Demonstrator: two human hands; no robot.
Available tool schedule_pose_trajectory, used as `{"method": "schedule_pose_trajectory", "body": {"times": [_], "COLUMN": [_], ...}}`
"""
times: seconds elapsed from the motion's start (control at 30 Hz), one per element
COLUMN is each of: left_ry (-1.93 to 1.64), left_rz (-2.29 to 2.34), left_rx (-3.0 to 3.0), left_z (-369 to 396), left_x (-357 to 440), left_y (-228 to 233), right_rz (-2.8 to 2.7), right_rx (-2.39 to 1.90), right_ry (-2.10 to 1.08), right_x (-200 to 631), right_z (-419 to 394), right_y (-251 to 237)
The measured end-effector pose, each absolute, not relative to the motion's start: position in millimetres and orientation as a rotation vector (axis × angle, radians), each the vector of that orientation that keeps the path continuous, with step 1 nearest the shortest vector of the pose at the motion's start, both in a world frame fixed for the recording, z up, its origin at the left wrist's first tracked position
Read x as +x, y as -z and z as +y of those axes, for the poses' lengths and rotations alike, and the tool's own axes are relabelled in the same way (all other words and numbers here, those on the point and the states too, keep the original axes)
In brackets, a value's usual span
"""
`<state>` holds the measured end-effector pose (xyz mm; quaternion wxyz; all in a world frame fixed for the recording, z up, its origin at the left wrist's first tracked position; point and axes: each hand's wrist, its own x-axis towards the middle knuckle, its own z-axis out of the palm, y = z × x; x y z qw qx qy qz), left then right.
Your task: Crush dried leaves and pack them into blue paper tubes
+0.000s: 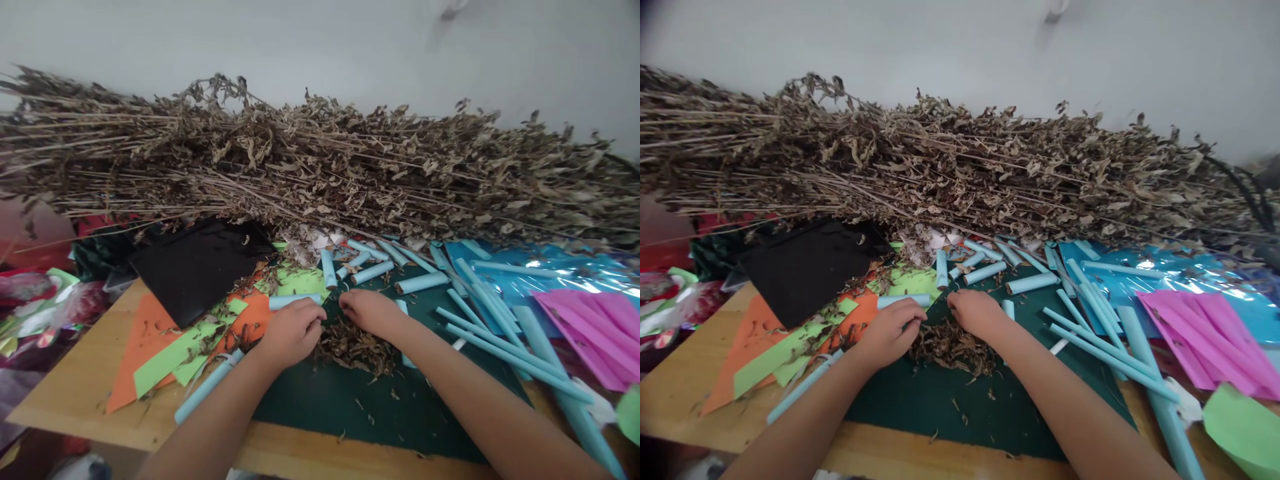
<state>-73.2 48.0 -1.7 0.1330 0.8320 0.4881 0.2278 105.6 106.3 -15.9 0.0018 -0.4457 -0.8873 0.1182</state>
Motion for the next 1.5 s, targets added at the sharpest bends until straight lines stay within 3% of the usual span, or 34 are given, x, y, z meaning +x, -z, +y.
{"method": "schedule_pose_trajectory", "body": {"times": [0.5,0.67,0.83,1.1,1.23,1.5], "left_ry": [-0.465,-0.348,-0.19,0.02,-0.093,-0.863], "left_rz": [1.275,1.144,1.004,1.019,0.962,0.998], "left_rx": [2.497,2.595,2.739,2.784,2.668,2.26], "left_z": [46,43,30,22,26,38], "left_x": [-70,-66,-53,-35,-44,-72], "left_y": [1,-2,8,35,20,-1], "right_rz": [-2.746,-2.512,-2.685,-2.744,-2.673,-2.323], "right_rx": [-1.094,-1.306,-1.611,-1.569,-1.551,-1.358], "right_ry": [-0.484,-0.256,0.092,0.271,0.121,-0.612], "right_x": [127,185,250,262,270,205], "right_z": [75,77,60,32,37,28], "right_y": [-9,-19,11,32,23,-5]}}
